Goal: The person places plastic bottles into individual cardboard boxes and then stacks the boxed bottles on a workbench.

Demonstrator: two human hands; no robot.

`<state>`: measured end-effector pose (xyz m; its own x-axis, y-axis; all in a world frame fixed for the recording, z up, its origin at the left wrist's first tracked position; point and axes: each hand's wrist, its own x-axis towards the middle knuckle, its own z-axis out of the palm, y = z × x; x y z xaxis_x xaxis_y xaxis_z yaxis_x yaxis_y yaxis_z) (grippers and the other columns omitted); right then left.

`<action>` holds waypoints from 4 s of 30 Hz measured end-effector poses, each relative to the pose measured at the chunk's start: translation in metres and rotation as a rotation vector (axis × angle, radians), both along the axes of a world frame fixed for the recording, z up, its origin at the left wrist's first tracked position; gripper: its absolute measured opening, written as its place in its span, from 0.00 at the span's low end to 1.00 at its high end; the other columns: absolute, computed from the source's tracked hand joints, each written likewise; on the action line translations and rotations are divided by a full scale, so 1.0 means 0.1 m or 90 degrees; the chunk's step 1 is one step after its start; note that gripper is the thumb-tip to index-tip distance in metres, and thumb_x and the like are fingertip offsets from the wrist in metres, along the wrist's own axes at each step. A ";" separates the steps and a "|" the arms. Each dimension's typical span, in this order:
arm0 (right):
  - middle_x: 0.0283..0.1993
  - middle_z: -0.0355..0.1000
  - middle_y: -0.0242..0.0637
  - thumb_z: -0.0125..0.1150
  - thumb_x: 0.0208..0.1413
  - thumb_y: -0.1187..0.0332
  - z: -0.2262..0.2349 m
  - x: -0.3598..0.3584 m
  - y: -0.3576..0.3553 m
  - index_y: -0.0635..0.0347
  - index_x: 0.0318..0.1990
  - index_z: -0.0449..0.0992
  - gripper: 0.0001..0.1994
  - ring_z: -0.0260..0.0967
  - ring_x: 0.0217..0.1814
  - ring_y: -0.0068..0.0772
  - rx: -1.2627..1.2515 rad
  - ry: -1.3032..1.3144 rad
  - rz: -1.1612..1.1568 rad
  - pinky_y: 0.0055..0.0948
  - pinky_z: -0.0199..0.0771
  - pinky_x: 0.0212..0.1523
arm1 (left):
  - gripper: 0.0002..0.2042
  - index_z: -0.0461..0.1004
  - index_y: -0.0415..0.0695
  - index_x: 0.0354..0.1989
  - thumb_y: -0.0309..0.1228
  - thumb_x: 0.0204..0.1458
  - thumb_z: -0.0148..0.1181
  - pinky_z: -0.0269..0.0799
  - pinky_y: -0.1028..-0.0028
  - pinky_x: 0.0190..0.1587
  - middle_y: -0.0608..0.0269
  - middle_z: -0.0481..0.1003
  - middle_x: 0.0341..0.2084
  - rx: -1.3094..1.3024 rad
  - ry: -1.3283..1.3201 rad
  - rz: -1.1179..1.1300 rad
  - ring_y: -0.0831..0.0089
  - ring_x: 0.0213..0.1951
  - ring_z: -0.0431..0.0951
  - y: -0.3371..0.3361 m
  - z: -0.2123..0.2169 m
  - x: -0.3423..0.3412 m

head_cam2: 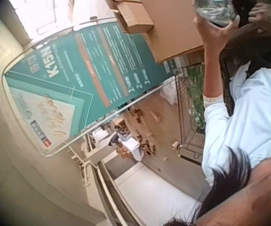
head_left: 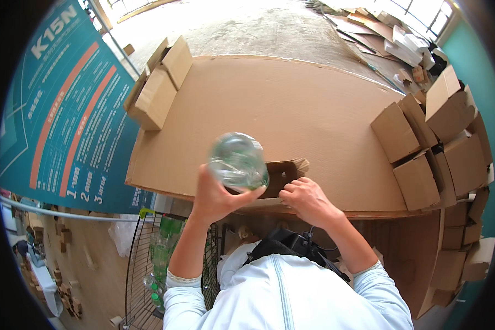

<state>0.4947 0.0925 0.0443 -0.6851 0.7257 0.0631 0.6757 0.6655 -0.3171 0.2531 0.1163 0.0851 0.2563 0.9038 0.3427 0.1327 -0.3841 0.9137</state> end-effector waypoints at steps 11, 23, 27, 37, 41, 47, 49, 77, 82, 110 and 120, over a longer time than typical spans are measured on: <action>0.29 0.69 0.33 0.61 0.43 0.71 -0.35 0.11 -0.03 0.58 0.27 0.71 0.04 0.70 0.38 0.32 0.140 0.083 -0.008 0.30 0.70 0.42 | 0.30 0.66 0.37 0.47 0.35 0.33 0.69 0.74 0.60 0.42 0.44 0.77 0.30 -0.041 0.666 -0.200 0.49 0.37 0.79 0.26 -0.12 0.32; 0.28 0.67 0.30 0.58 0.45 0.69 -0.50 -0.08 -0.09 0.54 0.26 0.69 0.04 0.69 0.37 0.29 0.134 0.171 0.069 0.28 0.69 0.38 | 0.29 0.68 0.31 0.39 0.43 0.36 0.72 0.77 0.60 0.37 0.47 0.78 0.28 -0.107 0.906 -0.276 0.51 0.34 0.81 0.22 -0.50 0.44; 0.28 0.67 0.31 0.59 0.45 0.70 -0.50 -0.08 -0.03 0.56 0.26 0.70 0.04 0.69 0.37 0.31 0.127 0.192 0.055 0.29 0.70 0.38 | 0.17 0.77 0.35 0.34 0.40 0.52 0.61 0.76 0.59 0.40 0.44 0.79 0.30 -0.183 0.982 -0.278 0.50 0.37 0.80 0.21 -0.74 0.49; 0.28 0.67 0.31 0.59 0.44 0.70 -0.52 -0.09 0.01 0.55 0.27 0.71 0.03 0.68 0.36 0.30 0.149 0.210 0.018 0.28 0.69 0.37 | 0.39 0.68 0.39 0.59 0.43 0.36 0.76 0.67 0.65 0.59 0.52 0.74 0.51 -0.080 0.398 0.124 0.62 0.55 0.74 -0.45 0.26 -0.66; 0.28 0.68 0.32 0.61 0.41 0.72 -0.40 -0.18 0.12 0.56 0.27 0.72 0.05 0.69 0.36 0.31 0.182 0.215 0.048 0.29 0.70 0.38 | 0.58 0.47 0.42 0.71 0.47 0.31 0.79 0.53 0.61 0.69 0.47 0.58 0.66 -0.201 0.354 0.236 0.54 0.67 0.58 -0.96 -0.50 -0.78; 0.50 0.69 0.36 0.68 0.46 0.64 -0.27 -0.13 0.12 0.55 0.47 0.72 0.20 0.63 0.60 0.38 0.264 0.192 0.005 0.41 0.65 0.59 | 0.53 0.47 0.40 0.71 0.35 0.38 0.77 0.62 0.64 0.62 0.48 0.64 0.62 -0.091 0.193 0.367 0.60 0.62 0.66 -0.76 -1.00 -0.51; 0.54 0.67 0.38 0.70 0.46 0.60 -0.33 -0.04 0.03 0.54 0.53 0.69 0.26 0.61 0.62 0.41 0.187 0.281 -0.095 0.43 0.65 0.60 | 0.53 0.47 0.40 0.71 0.39 0.38 0.77 0.63 0.63 0.62 0.47 0.63 0.62 -0.078 0.104 0.352 0.59 0.62 0.66 -0.72 -0.95 -0.51; 0.74 0.43 0.56 0.55 0.62 0.58 -0.43 -0.65 0.16 0.60 0.73 0.43 0.37 0.49 0.74 0.51 -0.209 0.516 -0.260 0.39 0.50 0.71 | 0.48 0.29 0.42 0.72 0.45 0.56 0.60 0.50 0.60 0.68 0.36 0.41 0.70 -0.061 0.300 0.160 0.46 0.71 0.46 -0.48 -0.91 -0.71; 0.76 0.41 0.49 0.49 0.64 0.64 -0.65 -0.70 -0.12 0.61 0.72 0.46 0.32 0.40 0.77 0.49 -0.082 0.517 -0.231 0.41 0.46 0.73 | 0.38 0.39 0.38 0.71 0.37 0.59 0.53 0.48 0.59 0.69 0.39 0.45 0.70 0.025 0.219 0.349 0.46 0.70 0.48 -0.79 -1.30 -0.41; 0.71 0.55 0.39 0.59 0.57 0.62 -0.59 -0.42 0.06 0.62 0.65 0.62 0.30 0.44 0.76 0.42 0.027 0.127 0.011 0.48 0.38 0.75 | 0.43 0.60 0.50 0.66 0.52 0.41 0.69 0.43 0.51 0.71 0.49 0.56 0.66 0.090 0.585 0.113 0.51 0.69 0.53 -0.57 -0.77 -0.66; 0.75 0.42 0.45 0.65 0.50 0.59 -0.54 -0.31 0.12 0.44 0.69 0.56 0.38 0.33 0.77 0.59 0.025 0.025 0.038 0.60 0.33 0.73 | 0.52 0.47 0.71 0.71 0.49 0.34 0.74 0.59 0.50 0.59 0.47 0.60 0.53 0.169 0.790 0.010 0.51 0.54 0.63 -0.28 -0.77 -0.68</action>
<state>0.4637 0.1045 -0.0101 -0.7233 0.6803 0.1188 0.6222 0.7166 -0.3151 0.1851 0.0880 0.0077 0.5239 0.8502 0.0520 0.8475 -0.5264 0.0679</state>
